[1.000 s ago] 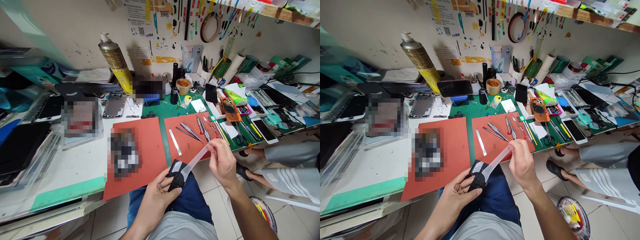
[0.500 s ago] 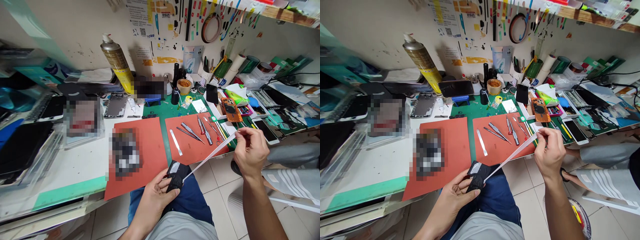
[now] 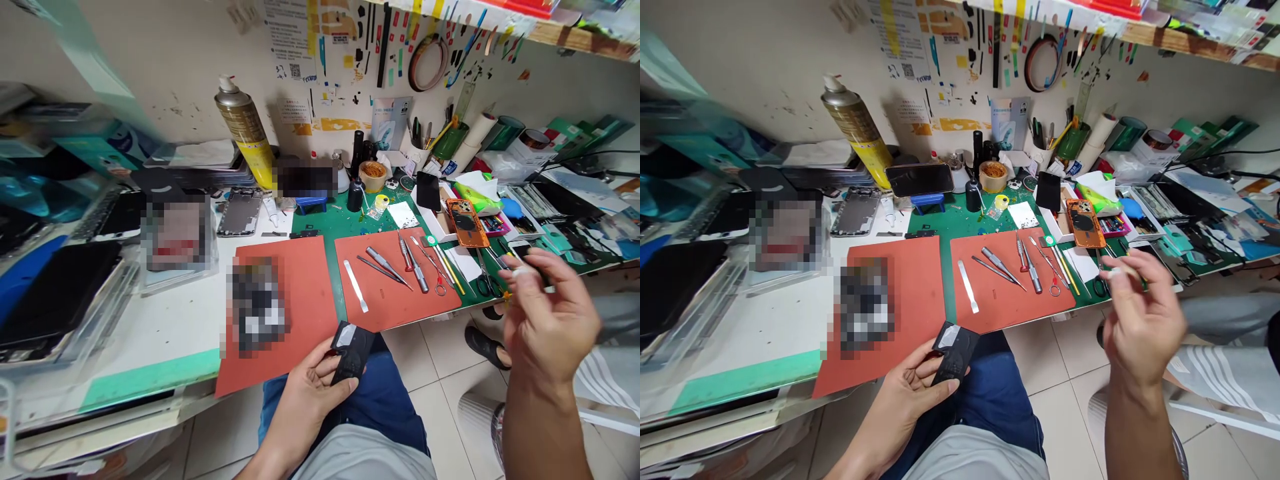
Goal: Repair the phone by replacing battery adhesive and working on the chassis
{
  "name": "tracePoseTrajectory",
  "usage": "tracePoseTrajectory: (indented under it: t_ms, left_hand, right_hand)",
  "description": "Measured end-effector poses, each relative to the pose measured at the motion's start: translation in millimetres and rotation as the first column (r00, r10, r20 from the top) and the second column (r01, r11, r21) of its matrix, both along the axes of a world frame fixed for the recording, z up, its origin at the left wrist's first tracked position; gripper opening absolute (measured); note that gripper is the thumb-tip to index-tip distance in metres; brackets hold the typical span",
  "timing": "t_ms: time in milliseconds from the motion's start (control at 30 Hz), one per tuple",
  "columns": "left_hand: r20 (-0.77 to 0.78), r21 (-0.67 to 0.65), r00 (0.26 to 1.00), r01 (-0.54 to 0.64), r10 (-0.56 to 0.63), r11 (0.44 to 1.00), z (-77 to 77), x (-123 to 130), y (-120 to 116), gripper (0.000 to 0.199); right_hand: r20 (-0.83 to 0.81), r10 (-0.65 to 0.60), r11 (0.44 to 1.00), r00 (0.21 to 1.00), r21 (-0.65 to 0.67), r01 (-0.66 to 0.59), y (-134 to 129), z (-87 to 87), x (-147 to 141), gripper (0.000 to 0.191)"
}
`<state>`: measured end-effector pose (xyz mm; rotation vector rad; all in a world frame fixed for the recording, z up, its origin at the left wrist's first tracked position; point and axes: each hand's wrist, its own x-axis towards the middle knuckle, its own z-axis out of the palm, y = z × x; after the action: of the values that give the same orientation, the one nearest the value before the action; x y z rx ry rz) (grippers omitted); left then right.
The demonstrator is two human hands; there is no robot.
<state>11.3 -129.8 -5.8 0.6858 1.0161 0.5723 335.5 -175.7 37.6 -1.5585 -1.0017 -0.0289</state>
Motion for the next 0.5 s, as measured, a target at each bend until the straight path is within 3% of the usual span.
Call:
tracePoseTrajectory:
  t_ms: [67, 133, 200, 267, 367, 500]
  left_hand:
    - [0.016, -0.009, 1.000, -0.001, 0.001, 1.000, -3.4, -0.6, -0.1, 0.081]
    - [0.029, -0.018, 0.999, -0.012, 0.013, 1.000, -7.3, -1.4, -0.5, 0.080]
    - [0.040, -0.032, 0.999, 0.002, 0.000, 0.999, -10.0, -2.8, -0.4, 0.082]
    - [0.049, -0.042, 0.998, 0.032, -0.030, 0.999, -9.7, -4.4, 0.4, 0.083]
    - [0.047, -0.024, 0.999, 0.013, -0.012, 1.000, -4.4, -6.2, 2.4, 0.083]
    - [0.048, -0.012, 0.999, -0.025, 0.025, 1.000, -0.8, -7.7, 6.0, 0.084]
  right_hand:
    - [-0.344, 0.187, 0.982, 0.920, 0.043, -0.183, -3.6, -1.2, -28.4, 0.020]
    - [-0.620, 0.361, 0.912, 0.697, 0.080, -0.402, -7.6, -6.0, -58.2, 0.014]
    - [-0.782, 0.412, 0.843, 0.468, 0.131, -0.522, -9.6, -12.1, -80.8, 0.019]
    - [-0.857, 0.378, 0.819, 0.350, 0.132, -0.559, -7.0, -16.2, -91.9, 0.018]
    - [-0.877, 0.306, 0.834, 0.370, 0.060, -0.549, 5.8, -16.3, -89.8, 0.013]
    - [-0.826, 0.264, 0.870, 0.497, -0.019, -0.493, 28.5, -13.5, -73.6, 0.034]
